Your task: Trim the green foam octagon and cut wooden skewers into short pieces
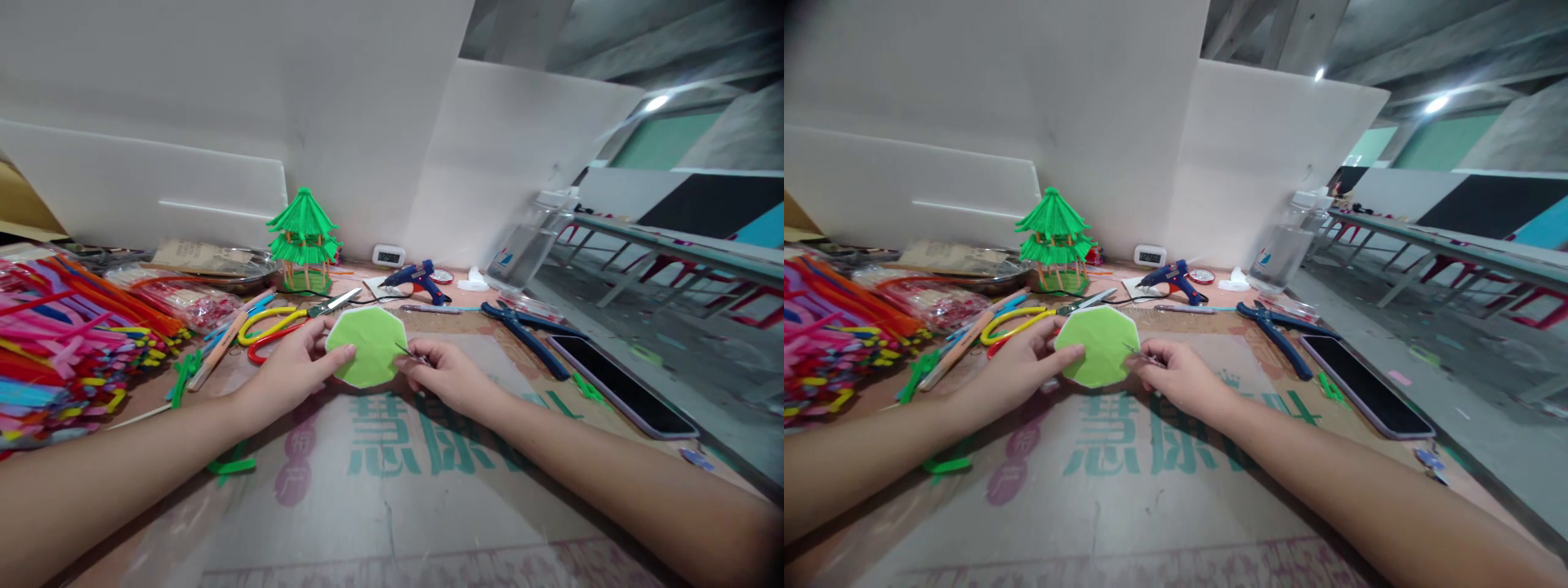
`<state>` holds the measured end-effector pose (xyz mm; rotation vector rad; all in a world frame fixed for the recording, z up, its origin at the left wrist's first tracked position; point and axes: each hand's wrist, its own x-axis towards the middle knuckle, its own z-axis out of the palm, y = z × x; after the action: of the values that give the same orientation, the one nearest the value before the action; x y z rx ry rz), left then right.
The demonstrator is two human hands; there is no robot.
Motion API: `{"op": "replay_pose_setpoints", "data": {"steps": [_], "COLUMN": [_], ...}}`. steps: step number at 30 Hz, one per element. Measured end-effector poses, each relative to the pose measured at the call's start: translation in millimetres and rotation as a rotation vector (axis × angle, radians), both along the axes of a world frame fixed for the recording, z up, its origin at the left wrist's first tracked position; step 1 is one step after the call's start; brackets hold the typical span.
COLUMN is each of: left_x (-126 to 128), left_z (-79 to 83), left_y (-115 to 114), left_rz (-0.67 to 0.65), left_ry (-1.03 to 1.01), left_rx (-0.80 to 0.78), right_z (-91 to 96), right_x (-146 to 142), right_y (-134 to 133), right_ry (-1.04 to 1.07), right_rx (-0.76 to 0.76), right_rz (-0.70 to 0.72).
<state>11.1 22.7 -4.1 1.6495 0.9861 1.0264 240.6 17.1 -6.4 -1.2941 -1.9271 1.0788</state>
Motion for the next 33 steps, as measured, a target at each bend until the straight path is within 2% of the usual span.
{"op": "replay_pose_setpoints", "data": {"steps": [5, 8, 12, 16, 22, 28, 33], "left_x": [-0.6, 0.7, 2.0, 0.9, -2.8, -1.1, 1.0], "left_z": [0.0, 1.9, 5.5, 1.6, -4.8, -2.2, -2.1], "left_y": [-4.9, -6.6, -8.1, -5.5, -1.8, -3.7, -3.3], "left_rz": [0.075, 0.086, 0.066, 0.069, -0.055, 0.006, 0.052], "left_ry": [0.134, 0.186, 0.220, 0.188, 0.070, 0.089, 0.188], "left_rx": [0.088, 0.116, 0.103, 0.062, 0.066, 0.085, 0.066], "right_z": [-1.1, -1.1, 1.1, 2.5, 2.4, 2.6, 2.4], "right_x": [-3.0, -3.7, -3.9, -6.4, -7.2, -6.3, -8.2], "right_y": [-5.6, -7.8, -10.1, -12.4, -12.3, -11.6, -13.4], "right_ry": [-0.101, -0.139, -0.156, -0.150, -0.123, -0.096, -0.123], "right_rx": [0.176, 0.232, 0.230, 0.224, 0.203, 0.193, 0.241], "right_rz": [0.036, 0.036, 0.029, 0.035, 0.051, 0.038, 0.037]}}
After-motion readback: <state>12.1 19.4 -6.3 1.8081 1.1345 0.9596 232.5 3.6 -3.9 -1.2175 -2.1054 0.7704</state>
